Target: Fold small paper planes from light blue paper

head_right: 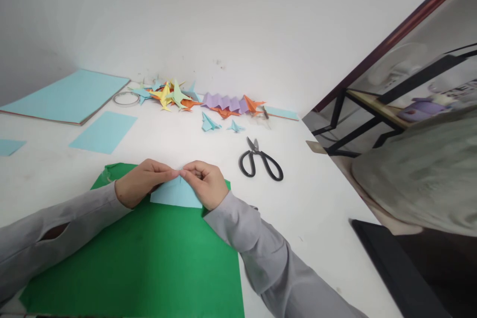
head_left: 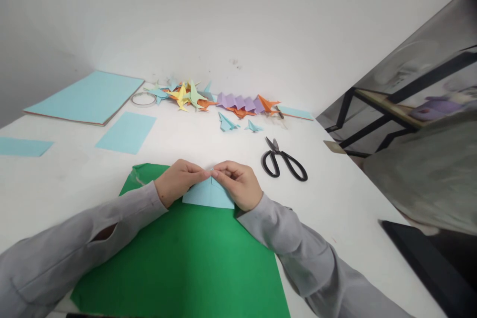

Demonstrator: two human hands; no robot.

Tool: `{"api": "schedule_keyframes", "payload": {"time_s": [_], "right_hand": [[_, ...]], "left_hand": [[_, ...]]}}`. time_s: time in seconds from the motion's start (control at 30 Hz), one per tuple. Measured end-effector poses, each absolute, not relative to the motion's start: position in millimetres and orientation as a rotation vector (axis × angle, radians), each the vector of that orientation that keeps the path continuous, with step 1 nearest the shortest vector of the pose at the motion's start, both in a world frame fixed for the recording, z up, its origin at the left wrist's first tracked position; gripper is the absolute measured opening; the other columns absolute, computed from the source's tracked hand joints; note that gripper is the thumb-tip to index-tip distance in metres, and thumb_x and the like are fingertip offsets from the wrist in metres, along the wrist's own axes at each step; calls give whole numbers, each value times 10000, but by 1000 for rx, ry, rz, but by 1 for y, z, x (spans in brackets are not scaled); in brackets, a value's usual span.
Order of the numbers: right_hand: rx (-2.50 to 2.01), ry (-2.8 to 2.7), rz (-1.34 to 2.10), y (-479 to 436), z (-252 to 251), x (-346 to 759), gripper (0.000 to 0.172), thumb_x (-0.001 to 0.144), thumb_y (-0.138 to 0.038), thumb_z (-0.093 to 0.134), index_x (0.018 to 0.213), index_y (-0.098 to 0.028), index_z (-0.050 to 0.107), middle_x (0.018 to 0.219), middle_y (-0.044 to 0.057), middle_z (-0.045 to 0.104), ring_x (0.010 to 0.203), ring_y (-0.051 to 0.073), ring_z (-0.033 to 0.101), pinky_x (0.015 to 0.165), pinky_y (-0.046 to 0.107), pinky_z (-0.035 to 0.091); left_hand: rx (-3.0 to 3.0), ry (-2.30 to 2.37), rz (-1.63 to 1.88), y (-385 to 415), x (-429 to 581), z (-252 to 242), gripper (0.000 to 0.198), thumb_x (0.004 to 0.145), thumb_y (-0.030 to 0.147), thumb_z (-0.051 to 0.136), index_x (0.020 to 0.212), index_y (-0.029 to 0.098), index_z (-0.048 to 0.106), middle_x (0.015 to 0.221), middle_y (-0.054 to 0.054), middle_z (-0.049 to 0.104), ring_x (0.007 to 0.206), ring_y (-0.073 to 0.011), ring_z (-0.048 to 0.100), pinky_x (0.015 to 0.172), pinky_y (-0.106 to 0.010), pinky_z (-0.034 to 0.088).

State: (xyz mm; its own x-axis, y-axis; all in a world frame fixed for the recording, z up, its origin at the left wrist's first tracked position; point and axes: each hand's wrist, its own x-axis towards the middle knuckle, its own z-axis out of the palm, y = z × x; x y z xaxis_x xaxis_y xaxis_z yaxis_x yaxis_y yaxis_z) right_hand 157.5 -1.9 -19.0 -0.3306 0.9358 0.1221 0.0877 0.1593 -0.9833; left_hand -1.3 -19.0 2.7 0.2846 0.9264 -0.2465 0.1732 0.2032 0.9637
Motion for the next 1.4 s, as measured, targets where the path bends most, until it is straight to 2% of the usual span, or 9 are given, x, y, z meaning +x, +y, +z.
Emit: {"api": "schedule_keyframes", "payload": {"time_s": [0.2, 0.6, 0.77, 0.93, 1.23, 1.4], "right_hand": [[-1044, -1665, 1226, -2, -16, 159, 207, 715, -356, 582, 663, -161, 629, 508, -31, 503, 472, 86, 391, 459, 225, 319], [-1129, -1798, 986, -7, -15, 158, 200, 742, -330, 552, 675, -163, 640, 537, -1, 573, 483, 103, 445, 456, 224, 346], [-1142, -1826, 927, -8, -16, 158, 208, 750, -332, 547, 679, -161, 641, 517, -6, 548, 475, 102, 433, 461, 227, 343], [-1101, -1810, 1017, -6, -17, 158, 230, 761, -356, 531, 676, -162, 620, 519, -18, 504, 488, 95, 398, 464, 224, 327], [-1034, -1677, 1210, -7, -15, 158, 186, 722, -340, 571, 709, -155, 592, 515, -37, 467, 460, 81, 371, 440, 220, 290], [-1012, -1620, 1234, -7, -17, 156, 199, 706, -351, 599, 666, -166, 536, 487, -58, 434, 428, 69, 336, 408, 207, 256]], "left_hand": [[1347, 1172, 730, -18, -2, 2, 437, 688, 416, 539, 438, 186, 264, 424, 82, 160, 403, -44, 155, 411, -237, 96], [1328, 1176, 683, -17, -3, 0, 384, 663, 384, 559, 419, 178, 346, 365, 82, 220, 364, -47, 209, 383, -221, 139], [1333, 1177, 679, -17, -3, -1, 363, 676, 382, 554, 435, 172, 382, 376, 80, 226, 373, -49, 206, 386, -223, 136], [1383, 1175, 669, -17, -4, -1, 353, 687, 380, 549, 448, 165, 404, 384, 79, 237, 388, -50, 208, 396, -220, 141], [1173, 1153, 739, -17, -1, 3, 460, 647, 473, 590, 436, 174, 312, 404, 87, 211, 374, -35, 187, 376, -209, 117], [1015, 1154, 786, -20, 1, 6, 430, 633, 448, 620, 462, 164, 347, 431, 89, 239, 383, -33, 201, 370, -199, 122]]}}
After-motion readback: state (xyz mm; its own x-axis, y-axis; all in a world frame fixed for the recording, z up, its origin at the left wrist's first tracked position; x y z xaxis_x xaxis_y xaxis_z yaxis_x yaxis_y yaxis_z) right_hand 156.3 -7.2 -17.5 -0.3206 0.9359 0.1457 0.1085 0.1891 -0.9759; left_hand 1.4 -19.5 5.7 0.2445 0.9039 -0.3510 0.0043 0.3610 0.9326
